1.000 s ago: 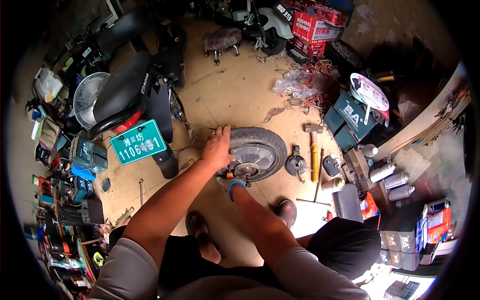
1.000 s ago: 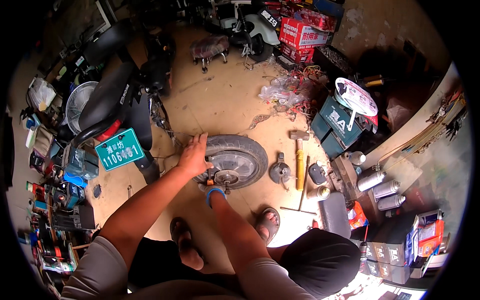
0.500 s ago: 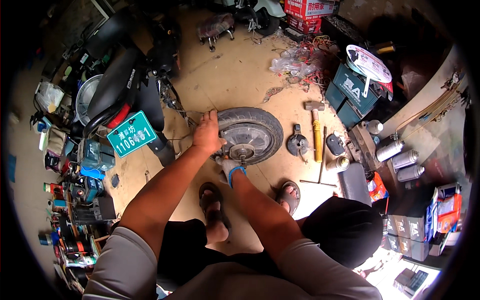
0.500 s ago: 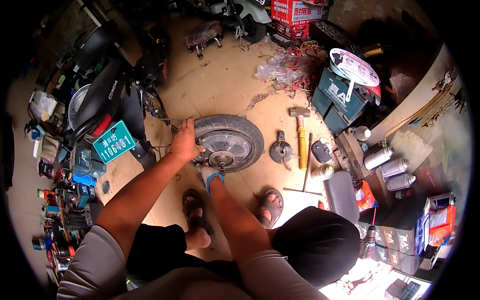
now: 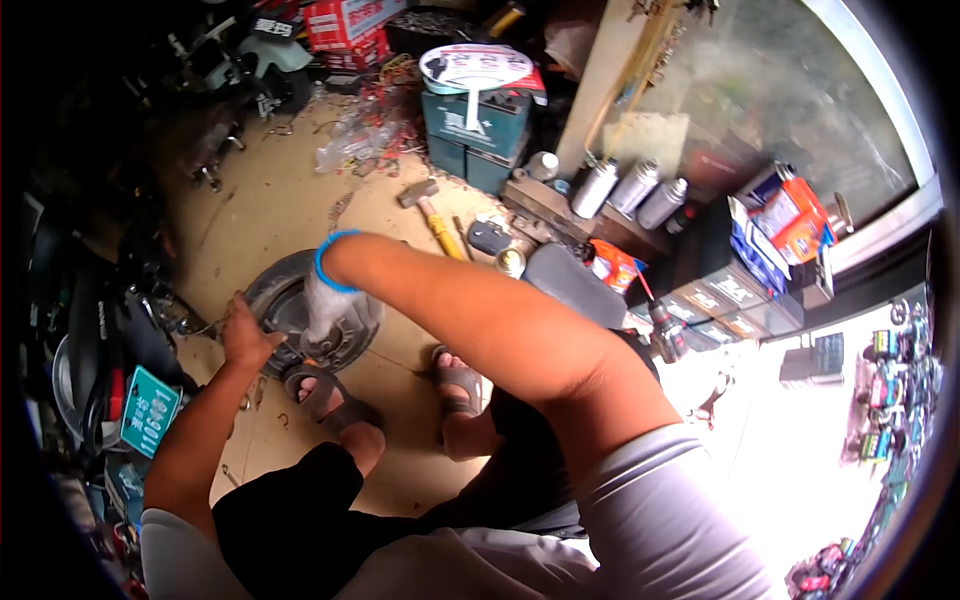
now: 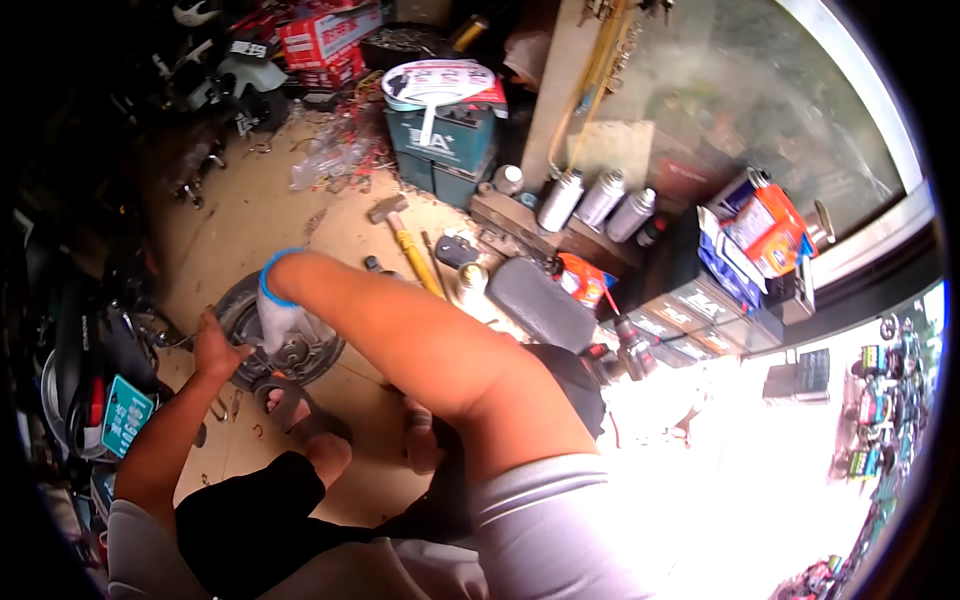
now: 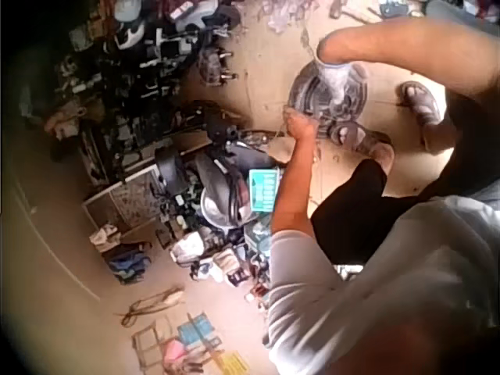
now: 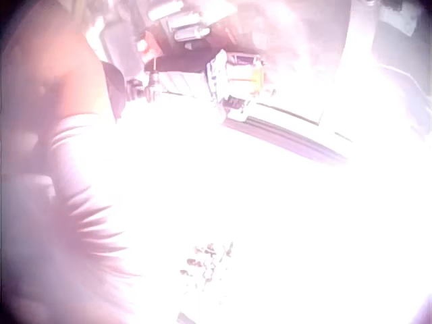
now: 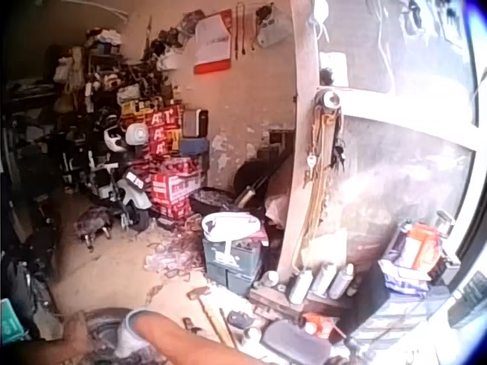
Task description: The person pries a tire off a wheel rim using a screwdriver, removes the tire from the wheel hub, pulls the inner tube out of the tire, and handles the inner tube by hand.
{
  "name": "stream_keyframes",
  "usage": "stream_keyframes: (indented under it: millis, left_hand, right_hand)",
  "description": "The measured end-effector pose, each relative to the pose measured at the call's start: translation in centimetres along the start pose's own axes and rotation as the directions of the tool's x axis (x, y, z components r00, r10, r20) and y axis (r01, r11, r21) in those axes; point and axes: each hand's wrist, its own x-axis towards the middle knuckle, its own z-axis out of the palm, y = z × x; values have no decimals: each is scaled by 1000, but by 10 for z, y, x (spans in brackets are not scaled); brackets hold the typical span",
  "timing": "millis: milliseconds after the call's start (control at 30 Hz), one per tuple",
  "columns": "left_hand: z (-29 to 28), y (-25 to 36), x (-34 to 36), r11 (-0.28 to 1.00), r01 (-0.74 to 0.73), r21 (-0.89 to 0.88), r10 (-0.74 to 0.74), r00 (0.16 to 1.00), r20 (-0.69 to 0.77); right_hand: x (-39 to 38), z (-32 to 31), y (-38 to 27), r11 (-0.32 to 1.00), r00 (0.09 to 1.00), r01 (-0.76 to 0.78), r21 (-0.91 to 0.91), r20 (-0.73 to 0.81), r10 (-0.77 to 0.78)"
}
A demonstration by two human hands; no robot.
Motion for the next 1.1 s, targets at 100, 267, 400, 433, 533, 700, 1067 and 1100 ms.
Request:
stream_keyframes:
  millis: [100,267,400,433,533,700,1067,1100]
  left_hand:
    - [14,-20,8,1000,2,10,-2,1000,13]
    - [33,-36,19,978,-10,-207,25,997,68]
    - [42,-50,15,967,-9,-256,29,997,77]
    - [47,-53,16,943,-21,-332,56,994,96]
    - [69,-95,43,790,132,-598,5,975,221]
    - [75,-124,42,962,-18,-271,72,979,190]
    - [109,-216,69,817,85,-570,26,982,184]
    - [158,-184,78,852,26,-523,78,981,175]
  right_hand:
    - [-107,-20,70,970,915,161,185,-397,-76]
    - [-250,120,214,672,679,522,525,-733,46]
    - [-231,308,326,239,629,341,909,-409,661]
    - [-205,370,351,154,648,310,938,-327,688]
    - [-96,551,425,543,514,-445,712,-293,806]
    - [-46,590,363,-97,559,-36,995,101,823]
    - [4,652,485,-207,-116,-153,966,191,975]
    - [-15,691,499,-153,-182,-445,883,78,980]
